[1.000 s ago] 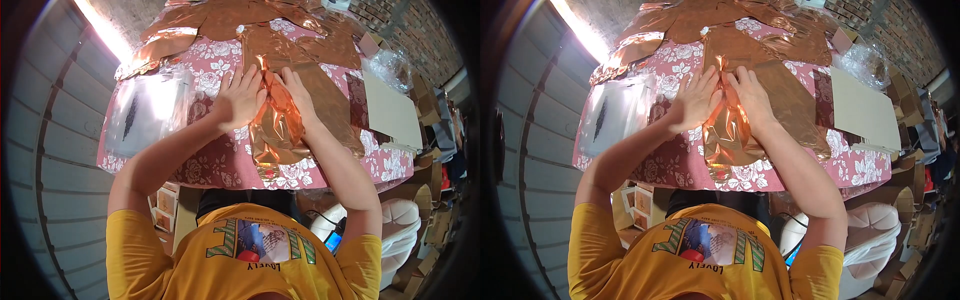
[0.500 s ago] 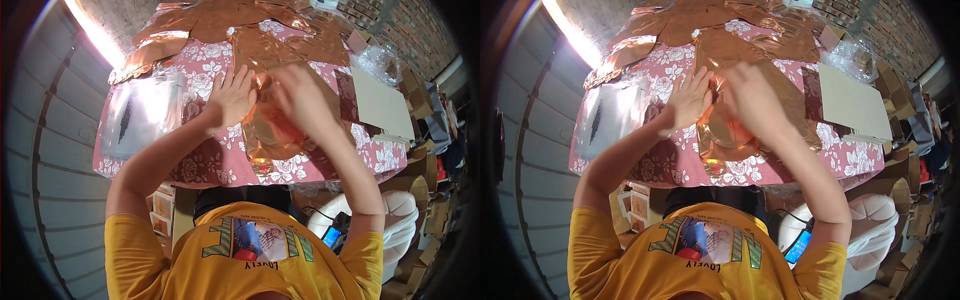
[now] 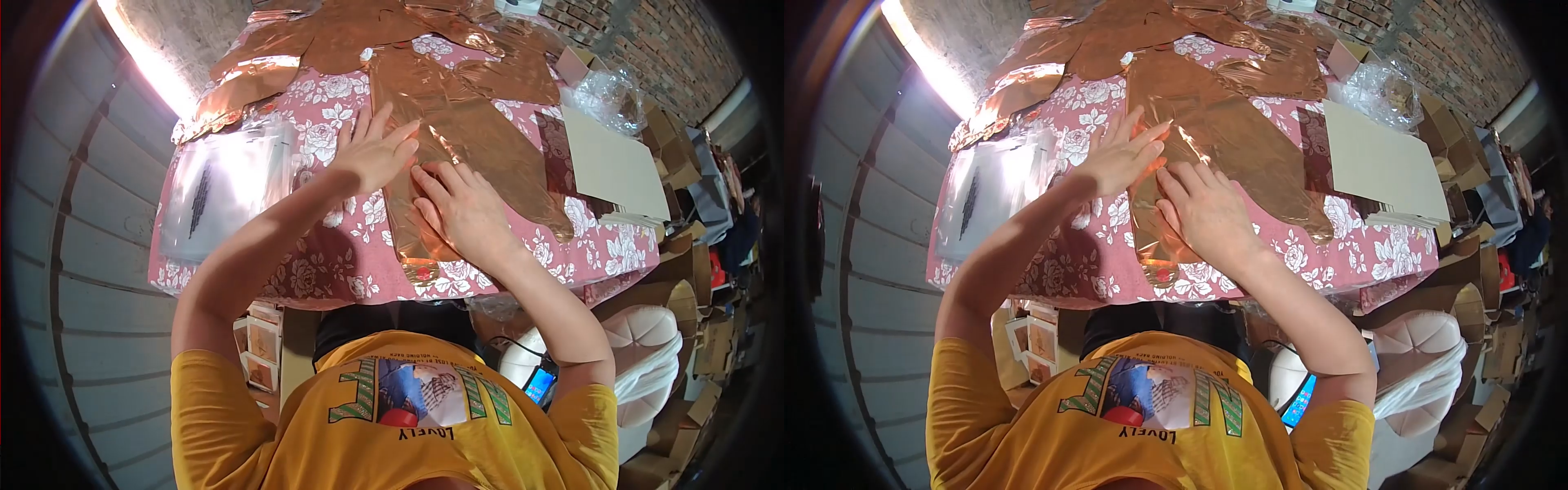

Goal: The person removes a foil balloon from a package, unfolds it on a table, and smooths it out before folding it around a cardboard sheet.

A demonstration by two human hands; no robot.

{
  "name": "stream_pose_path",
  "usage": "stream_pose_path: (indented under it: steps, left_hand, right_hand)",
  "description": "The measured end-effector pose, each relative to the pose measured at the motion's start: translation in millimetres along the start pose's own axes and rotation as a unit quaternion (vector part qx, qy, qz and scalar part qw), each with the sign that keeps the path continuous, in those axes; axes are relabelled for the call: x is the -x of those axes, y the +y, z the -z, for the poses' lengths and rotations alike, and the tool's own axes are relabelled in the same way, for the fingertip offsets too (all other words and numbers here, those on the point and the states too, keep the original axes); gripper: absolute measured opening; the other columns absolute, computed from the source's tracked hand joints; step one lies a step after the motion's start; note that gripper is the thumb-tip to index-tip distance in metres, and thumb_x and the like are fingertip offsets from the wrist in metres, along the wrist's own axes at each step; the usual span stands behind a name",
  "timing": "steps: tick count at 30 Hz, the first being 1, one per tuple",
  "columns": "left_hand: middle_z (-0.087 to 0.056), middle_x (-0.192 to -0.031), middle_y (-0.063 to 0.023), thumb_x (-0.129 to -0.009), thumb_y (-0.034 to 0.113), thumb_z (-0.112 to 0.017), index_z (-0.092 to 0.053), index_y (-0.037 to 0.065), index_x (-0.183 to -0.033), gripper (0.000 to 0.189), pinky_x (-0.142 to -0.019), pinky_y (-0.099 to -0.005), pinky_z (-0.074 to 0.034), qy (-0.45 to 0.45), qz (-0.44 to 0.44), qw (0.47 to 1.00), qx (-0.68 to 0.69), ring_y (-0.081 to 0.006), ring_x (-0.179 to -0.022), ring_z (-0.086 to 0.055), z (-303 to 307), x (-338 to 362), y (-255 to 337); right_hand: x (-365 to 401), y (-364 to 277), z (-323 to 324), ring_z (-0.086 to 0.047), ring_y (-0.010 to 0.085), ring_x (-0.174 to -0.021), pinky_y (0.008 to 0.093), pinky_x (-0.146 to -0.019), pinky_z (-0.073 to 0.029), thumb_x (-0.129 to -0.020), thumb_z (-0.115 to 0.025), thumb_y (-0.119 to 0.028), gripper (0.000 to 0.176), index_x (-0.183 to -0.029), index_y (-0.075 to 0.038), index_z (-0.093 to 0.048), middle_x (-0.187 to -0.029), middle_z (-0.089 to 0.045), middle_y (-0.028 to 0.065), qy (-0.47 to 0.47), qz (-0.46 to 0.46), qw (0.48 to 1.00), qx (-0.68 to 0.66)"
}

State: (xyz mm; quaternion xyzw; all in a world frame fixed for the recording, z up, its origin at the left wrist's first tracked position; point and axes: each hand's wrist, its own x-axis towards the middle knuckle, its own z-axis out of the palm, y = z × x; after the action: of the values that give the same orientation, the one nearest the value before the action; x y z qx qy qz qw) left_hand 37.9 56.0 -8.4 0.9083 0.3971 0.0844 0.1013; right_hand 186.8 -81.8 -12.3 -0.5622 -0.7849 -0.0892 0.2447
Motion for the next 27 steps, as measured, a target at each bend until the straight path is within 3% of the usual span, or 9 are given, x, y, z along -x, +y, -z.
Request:
stream_pose_path:
  steps: [1, 3, 4, 7, 13, 17, 18, 22, 27]
  left_hand:
    - [-0.023, -0.159, -0.0159, -0.102, 0.046, -0.034, -0.04, 0.022, -0.149, 0.053, -0.118, -0.0523, -0.015, 0.0, -0.001, 1.0, 0.0, -0.0386, -0.148, -0.015, -1, 0, -2]
    - [-0.031, -0.153, -0.0168, -0.099, 0.038, -0.048, -0.053, 0.014, -0.137, 0.046, -0.116, -0.0507, -0.022, 0.18, -0.105, 0.978, -0.005, -0.0389, -0.144, -0.023, -3, 0, -5]
    - [-0.042, -0.14, -0.0172, -0.096, 0.026, -0.058, -0.06, 0.006, -0.124, 0.035, -0.109, -0.0453, -0.035, 0.217, -0.14, 0.965, 0.056, -0.0367, -0.133, -0.039, -2, 2, -2]
    - [-0.054, -0.123, -0.0155, -0.094, 0.016, -0.058, -0.064, 0.002, -0.113, 0.024, -0.095, -0.0378, -0.047, 0.154, -0.203, 0.96, 0.12, -0.0326, -0.109, -0.057, -7, 13, 0]
    - [-0.061, -0.11, -0.0142, -0.09, 0.01, -0.061, -0.062, -0.001, -0.112, 0.025, -0.091, -0.0394, -0.047, 0.177, -0.269, 0.939, 0.119, -0.0329, -0.104, -0.058, -6, 12, -2]
    - [-0.06, -0.117, -0.0142, -0.093, 0.012, -0.06, -0.06, 0.001, -0.12, 0.03, -0.094, -0.0382, -0.046, 0.168, -0.266, 0.943, 0.112, -0.032, -0.11, -0.056, -8, 15, -3]
    - [-0.06, -0.117, -0.0142, -0.093, 0.012, -0.06, -0.06, 0.001, -0.12, 0.03, -0.094, -0.0382, -0.046, 0.171, -0.264, 0.943, 0.112, -0.032, -0.11, -0.056, -7, 15, -4]
    - [-0.06, -0.113, -0.0137, -0.09, 0.013, -0.062, -0.06, 0.0, -0.117, 0.03, -0.092, -0.0391, -0.046, 0.176, -0.261, 0.942, 0.114, -0.032, -0.107, -0.056, -8, 16, -2]
    - [-0.06, -0.118, -0.0129, -0.094, 0.013, -0.059, -0.06, 0.002, -0.121, 0.03, -0.095, -0.0381, -0.046, 0.146, -0.253, 0.951, 0.104, -0.0315, -0.11, -0.056, -6, 15, -4]
  right_hand:
    - [0, 0, 0, -0.056, 0.0267, -0.104, 0.0394, -0.091, -0.046, -0.09, -0.062, -0.025, 0.037, -0.12, -0.004, -0.059, -0.112, -0.058, 0.0094, 0.0, 0.0, 1.0, 0.001]
    - [-1, 1, 0, -0.057, 0.0251, -0.1, 0.0367, -0.087, -0.048, -0.091, -0.062, -0.024, 0.035, -0.12, -0.005, -0.062, -0.112, -0.059, 0.0068, 0.011, 0.012, 1.0, 0.025]
    - [0, 1, 0, -0.057, 0.0251, -0.1, 0.0367, -0.087, -0.048, -0.091, -0.062, -0.024, 0.035, -0.12, -0.005, -0.062, -0.112, -0.059, 0.0068, 0.012, 0.009, 1.0, 0.027]
    - [0, -1, 0, -0.057, 0.0254, -0.1, 0.0372, -0.088, -0.048, -0.091, -0.062, -0.024, 0.035, -0.12, -0.005, -0.062, -0.111, -0.058, 0.0068, 0.008, 0.003, 0.999, 0.038]
    - [3, 4, 6, -0.056, 0.0268, -0.101, 0.0407, -0.092, -0.046, -0.091, -0.061, -0.024, 0.034, -0.118, -0.003, -0.06, -0.109, -0.058, 0.01, 0.002, -0.001, 1.0, -0.03]
    - [22, 2, 44, -0.06, 0.0313, -0.094, 0.0435, -0.084, -0.049, -0.091, -0.061, -0.024, 0.026, -0.11, -0.005, -0.06, -0.102, -0.062, 0.0128, 0.098, -0.157, 0.983, 0.015]
    - [35, 10, 44, -0.06, 0.0329, -0.093, 0.0439, -0.083, -0.049, -0.09, -0.063, -0.025, 0.029, -0.109, -0.004, -0.057, -0.102, -0.061, 0.0137, 0.109, -0.213, 0.964, 0.113]
    - [79, 44, 38, -0.059, 0.0358, -0.098, 0.0462, -0.084, -0.049, -0.089, -0.067, -0.037, 0.059, -0.132, 0.001, -0.051, -0.109, -0.062, 0.0183, 0.076, -0.326, 0.902, 0.272]
    - [71, 42, 45, -0.057, 0.0384, -0.098, 0.0473, -0.084, -0.048, -0.087, -0.071, -0.033, 0.052, -0.122, 0.002, -0.056, -0.108, -0.061, 0.0209, 0.123, -0.396, 0.891, 0.185]
